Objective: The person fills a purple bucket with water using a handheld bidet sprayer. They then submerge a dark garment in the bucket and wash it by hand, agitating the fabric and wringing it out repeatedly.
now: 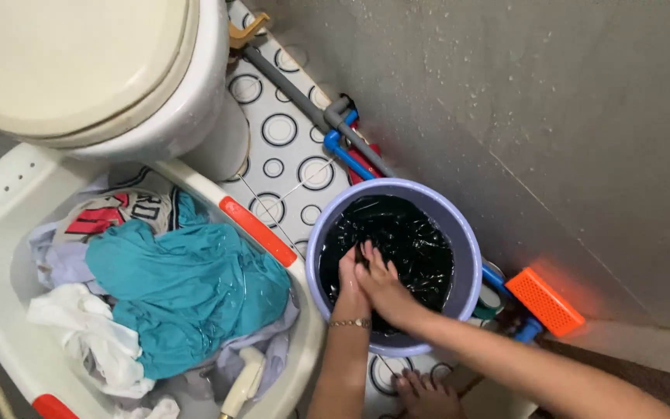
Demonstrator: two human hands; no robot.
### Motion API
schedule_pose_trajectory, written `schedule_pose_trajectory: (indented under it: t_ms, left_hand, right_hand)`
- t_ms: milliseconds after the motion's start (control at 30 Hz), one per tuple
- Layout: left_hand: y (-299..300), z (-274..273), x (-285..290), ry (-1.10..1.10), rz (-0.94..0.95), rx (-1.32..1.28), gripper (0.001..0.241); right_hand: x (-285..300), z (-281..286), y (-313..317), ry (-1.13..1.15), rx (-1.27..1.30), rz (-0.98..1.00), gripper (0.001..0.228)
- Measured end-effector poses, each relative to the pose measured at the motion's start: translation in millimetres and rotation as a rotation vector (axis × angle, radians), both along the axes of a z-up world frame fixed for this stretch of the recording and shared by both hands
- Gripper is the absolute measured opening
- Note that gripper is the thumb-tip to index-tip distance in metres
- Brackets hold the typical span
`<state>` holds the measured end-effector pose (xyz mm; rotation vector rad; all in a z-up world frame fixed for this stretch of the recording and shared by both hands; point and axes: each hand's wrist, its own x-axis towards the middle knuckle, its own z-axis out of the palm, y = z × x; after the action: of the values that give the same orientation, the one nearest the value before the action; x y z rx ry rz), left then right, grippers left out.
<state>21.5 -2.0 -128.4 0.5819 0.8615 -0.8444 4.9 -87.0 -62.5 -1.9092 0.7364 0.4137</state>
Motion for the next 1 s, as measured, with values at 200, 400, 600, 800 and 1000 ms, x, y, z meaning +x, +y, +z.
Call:
schedule_pose_trajectory:
  t_ms: [200, 400, 600, 800, 1000]
  left_hand:
    - [6.6, 4.3, -6.1, -0.005, 0.009, -0.003, 0.044]
    - [0.1, -80.9, 4.3, -0.094, -0.140, 0.142, 0.030]
    - [-15.4, -97.0, 0.4, -0.067, -0.099, 0.120, 0.030]
    - [-8.0, -92.8, 3.2, -0.061, -0.082, 0.133, 0.030]
    - [-13.7, -90.6, 6.7, -0.051, -0.021, 0.140, 0.029]
  right_hand:
    - [-15.7, -0.2, 7.7, 0.087, -0.051, 0.058, 0.087]
    - [-37.1, 58.6, 45.5, -0.056, 0.105, 0.159, 0.065]
    - [-7.6, -6.8, 9.5, 0.129, 0.037, -0.004, 0.095]
    - [-40.1, 63.8, 36.6, -0.087, 0.131, 0.096, 0.067]
    - [-15.0, -16.3, 4.4, 0.109, -0.002, 0.054, 0.096]
